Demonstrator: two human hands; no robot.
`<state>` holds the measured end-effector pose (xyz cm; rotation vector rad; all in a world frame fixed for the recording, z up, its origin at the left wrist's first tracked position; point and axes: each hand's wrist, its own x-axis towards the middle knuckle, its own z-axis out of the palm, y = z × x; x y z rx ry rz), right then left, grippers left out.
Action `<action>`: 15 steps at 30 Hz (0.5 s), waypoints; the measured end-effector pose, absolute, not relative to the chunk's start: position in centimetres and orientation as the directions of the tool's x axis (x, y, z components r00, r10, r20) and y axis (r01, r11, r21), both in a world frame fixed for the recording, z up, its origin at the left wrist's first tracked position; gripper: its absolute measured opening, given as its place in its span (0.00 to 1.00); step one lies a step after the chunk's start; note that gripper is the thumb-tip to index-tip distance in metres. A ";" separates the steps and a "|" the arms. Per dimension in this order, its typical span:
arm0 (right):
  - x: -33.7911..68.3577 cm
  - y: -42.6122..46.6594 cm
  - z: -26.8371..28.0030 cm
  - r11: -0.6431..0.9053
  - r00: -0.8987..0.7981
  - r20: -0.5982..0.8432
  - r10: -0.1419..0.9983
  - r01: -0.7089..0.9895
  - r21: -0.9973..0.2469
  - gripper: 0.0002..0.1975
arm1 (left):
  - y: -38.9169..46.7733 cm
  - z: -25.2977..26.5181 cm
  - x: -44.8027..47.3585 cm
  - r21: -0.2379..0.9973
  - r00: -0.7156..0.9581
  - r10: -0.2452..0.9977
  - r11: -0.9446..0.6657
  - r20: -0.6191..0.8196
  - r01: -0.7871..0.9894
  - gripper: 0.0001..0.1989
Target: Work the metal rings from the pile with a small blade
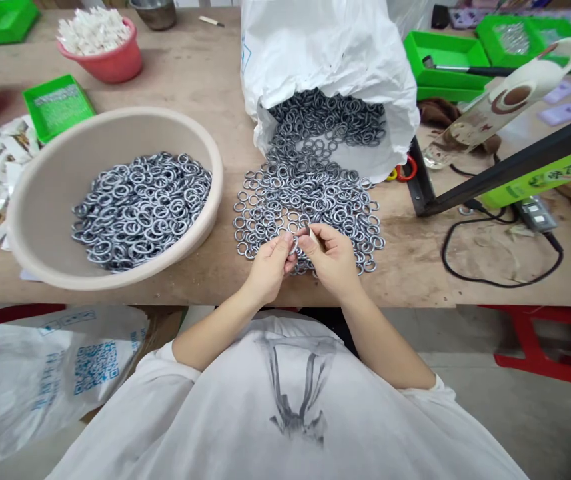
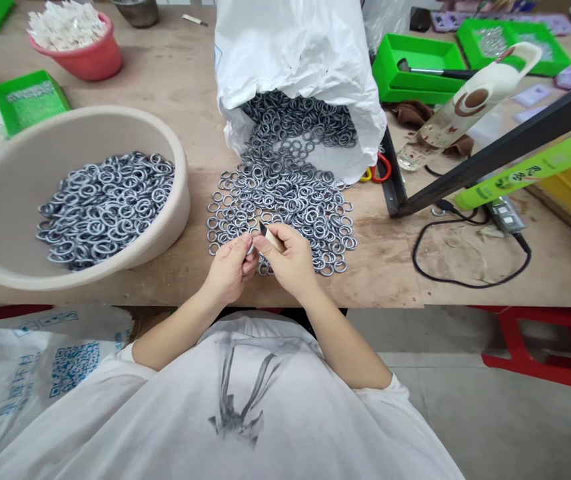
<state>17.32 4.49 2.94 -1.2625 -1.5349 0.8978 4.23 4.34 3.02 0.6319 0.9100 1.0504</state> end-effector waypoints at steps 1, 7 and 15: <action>17.4 4.3 3.1 0.234 -0.051 0.231 0.972 0.346 -0.909 0.22 | 4.3 3.1 4.2 0.796 0.227 0.914 0.406 -0.337 -0.449 0.26; 17.4 2.9 3.7 0.380 -0.218 0.325 0.920 0.693 -0.612 0.29 | 4.3 3.7 4.3 0.763 0.137 0.899 0.428 -0.417 -0.485 0.25; 17.3 3.4 3.4 0.365 -0.219 0.297 0.930 0.664 -0.653 0.28 | 3.9 3.9 4.4 0.740 0.227 0.899 0.437 -0.375 -0.511 0.27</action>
